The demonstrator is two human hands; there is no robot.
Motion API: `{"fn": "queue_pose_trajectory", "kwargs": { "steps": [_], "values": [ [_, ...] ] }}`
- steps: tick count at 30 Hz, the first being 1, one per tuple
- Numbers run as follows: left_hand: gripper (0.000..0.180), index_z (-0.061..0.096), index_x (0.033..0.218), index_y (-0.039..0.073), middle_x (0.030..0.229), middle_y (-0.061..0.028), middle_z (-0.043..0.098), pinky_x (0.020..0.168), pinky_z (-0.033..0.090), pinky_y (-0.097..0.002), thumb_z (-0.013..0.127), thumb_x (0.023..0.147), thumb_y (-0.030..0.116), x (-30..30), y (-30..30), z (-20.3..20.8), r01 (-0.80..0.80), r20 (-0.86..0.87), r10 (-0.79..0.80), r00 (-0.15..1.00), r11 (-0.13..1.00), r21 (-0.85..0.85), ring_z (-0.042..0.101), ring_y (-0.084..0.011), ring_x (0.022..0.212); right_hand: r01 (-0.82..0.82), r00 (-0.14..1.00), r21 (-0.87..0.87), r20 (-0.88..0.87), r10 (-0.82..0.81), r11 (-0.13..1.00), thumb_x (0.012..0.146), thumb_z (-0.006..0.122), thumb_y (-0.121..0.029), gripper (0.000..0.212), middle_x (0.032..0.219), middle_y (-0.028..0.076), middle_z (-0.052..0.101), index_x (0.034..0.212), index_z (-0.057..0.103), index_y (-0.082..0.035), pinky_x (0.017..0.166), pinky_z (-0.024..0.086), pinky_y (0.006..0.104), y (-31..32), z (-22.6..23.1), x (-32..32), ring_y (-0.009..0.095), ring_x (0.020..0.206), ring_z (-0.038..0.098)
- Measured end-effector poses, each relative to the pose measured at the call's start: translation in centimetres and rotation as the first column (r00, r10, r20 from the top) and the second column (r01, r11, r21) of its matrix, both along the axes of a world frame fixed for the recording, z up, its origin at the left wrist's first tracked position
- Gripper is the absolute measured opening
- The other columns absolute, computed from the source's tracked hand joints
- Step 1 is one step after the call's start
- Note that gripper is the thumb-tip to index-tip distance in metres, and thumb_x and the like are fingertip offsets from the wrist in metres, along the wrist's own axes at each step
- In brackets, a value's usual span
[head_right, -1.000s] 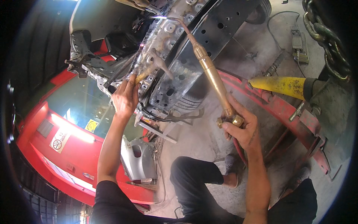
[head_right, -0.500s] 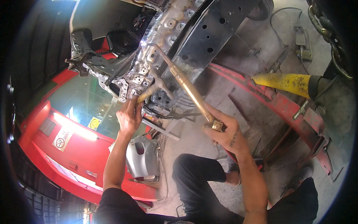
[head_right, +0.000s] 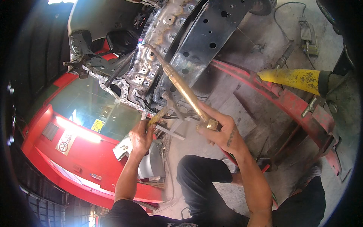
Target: The person welds a car frame using a welding torch and filler rod, then hammers the welds to smooth them. The work is performed on a red vehicle frame secured in a repair jig.
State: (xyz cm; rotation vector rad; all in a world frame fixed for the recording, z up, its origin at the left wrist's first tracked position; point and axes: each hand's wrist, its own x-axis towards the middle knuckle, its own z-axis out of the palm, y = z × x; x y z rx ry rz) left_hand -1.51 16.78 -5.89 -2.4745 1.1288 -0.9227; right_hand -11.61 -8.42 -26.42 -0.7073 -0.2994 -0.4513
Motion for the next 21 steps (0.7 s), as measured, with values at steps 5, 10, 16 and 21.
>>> {"fn": "queue_pose_trajectory", "kwargs": {
  "steps": [5,10,16,21],
  "values": [
    [0.032,0.071,0.107,-0.003,0.089,-0.0246,0.072,0.068,0.054,-0.0461,0.077,0.097,0.027,-0.8,1.9,-1.9,-0.143,-0.141,0.125,0.982,0.982,-0.125,0.072,-0.0402,0.078,-0.016,1.0,-0.007,-0.006,0.016,1.0,0.09,0.078,-0.001,0.075,0.094,0.0,0.069,0.16,0.053,-0.016,0.056,0.05,0.0241,0.3,0.0,0.2,0.006,0.066,0.059],
    [0.029,0.073,0.105,0.003,0.088,-0.0242,0.073,0.075,0.055,-0.0536,0.078,0.093,0.029,-1.7,4.2,-4.9,-0.253,-0.231,0.217,0.949,0.957,-0.142,0.072,-0.0458,0.085,-0.003,1.0,-0.018,-0.009,0.003,1.0,0.091,0.077,-0.001,0.076,0.093,0.0,0.069,0.16,0.053,-0.018,0.056,0.05,0.0244,0.1,0.0,-0.1,0.006,0.067,0.059],
    [0.032,0.075,0.103,0.005,0.084,-0.0236,0.072,0.073,0.055,-0.0518,0.079,0.093,0.034,-2.6,7.7,-9.8,-0.299,-0.313,0.234,0.921,0.937,-0.179,0.073,-0.0434,0.083,0.019,1.0,-0.051,0.01,-0.018,0.999,0.091,0.076,0.0,0.074,0.091,-0.001,0.068,0.16,0.053,-0.017,0.056,0.05,0.024,0.4,0.0,0.0,0.006,0.067,0.059],
    [0.037,0.076,0.105,0.006,0.083,-0.023,0.074,0.074,0.056,-0.0505,0.077,0.095,0.041,-3.6,9.3,-13.5,-0.484,-0.459,0.358,0.813,0.853,-0.193,0.074,-0.0422,0.083,0.048,0.998,-0.066,0.039,-0.046,0.997,0.091,0.076,0.001,0.075,0.091,-0.002,0.067,0.16,0.053,-0.016,0.056,0.05,0.0239,0.4,0.0,0.1,0.005,0.068,0.058]
  ]
}}
